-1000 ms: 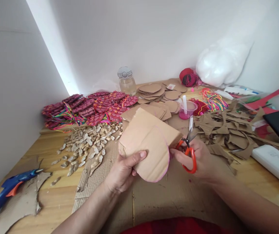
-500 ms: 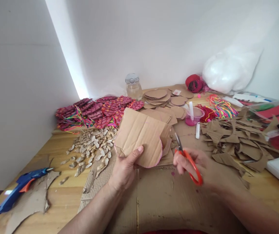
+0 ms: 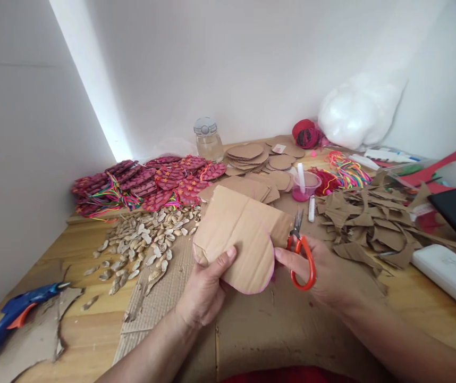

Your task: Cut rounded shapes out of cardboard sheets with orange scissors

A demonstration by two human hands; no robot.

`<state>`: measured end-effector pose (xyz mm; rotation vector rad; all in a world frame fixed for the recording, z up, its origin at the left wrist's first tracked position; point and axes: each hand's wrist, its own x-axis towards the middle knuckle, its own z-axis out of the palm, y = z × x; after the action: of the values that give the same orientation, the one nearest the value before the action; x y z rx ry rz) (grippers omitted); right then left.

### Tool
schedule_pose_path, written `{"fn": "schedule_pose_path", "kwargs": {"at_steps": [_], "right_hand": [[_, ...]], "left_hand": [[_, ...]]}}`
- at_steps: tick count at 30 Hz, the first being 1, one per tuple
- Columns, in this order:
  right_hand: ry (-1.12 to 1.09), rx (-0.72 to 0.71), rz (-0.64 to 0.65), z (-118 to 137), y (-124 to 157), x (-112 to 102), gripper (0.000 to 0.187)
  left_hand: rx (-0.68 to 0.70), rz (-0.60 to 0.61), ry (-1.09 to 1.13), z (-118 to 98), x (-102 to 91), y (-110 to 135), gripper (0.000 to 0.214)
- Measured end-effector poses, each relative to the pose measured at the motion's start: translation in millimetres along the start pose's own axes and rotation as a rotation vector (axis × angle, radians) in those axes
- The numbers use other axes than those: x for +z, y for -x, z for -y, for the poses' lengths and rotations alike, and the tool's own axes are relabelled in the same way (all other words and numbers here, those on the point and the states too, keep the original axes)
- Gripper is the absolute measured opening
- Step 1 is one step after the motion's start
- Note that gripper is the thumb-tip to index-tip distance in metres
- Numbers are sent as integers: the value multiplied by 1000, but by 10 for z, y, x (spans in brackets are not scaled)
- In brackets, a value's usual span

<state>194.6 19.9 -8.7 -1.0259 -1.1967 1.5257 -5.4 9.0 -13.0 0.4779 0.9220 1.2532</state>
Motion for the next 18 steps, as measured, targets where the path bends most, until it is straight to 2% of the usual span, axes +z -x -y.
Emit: {"fn": "schedule_pose_path", "kwargs": {"at_steps": [5, 10, 14, 18], "right_hand": [[-25, -85, 27, 34, 36, 21, 16], [110, -81, 42, 118, 45, -67, 16], [229, -30, 124, 243, 58, -291, 34], [354, 112, 168, 480, 108, -593, 35]], "left_hand": [[77, 56, 29, -13, -10, -8, 74], [153, 66, -30, -148, -22, -38, 79], [215, 79, -76, -331, -86, -120, 81], [226, 184, -167, -431, -167, -174, 80]]}}
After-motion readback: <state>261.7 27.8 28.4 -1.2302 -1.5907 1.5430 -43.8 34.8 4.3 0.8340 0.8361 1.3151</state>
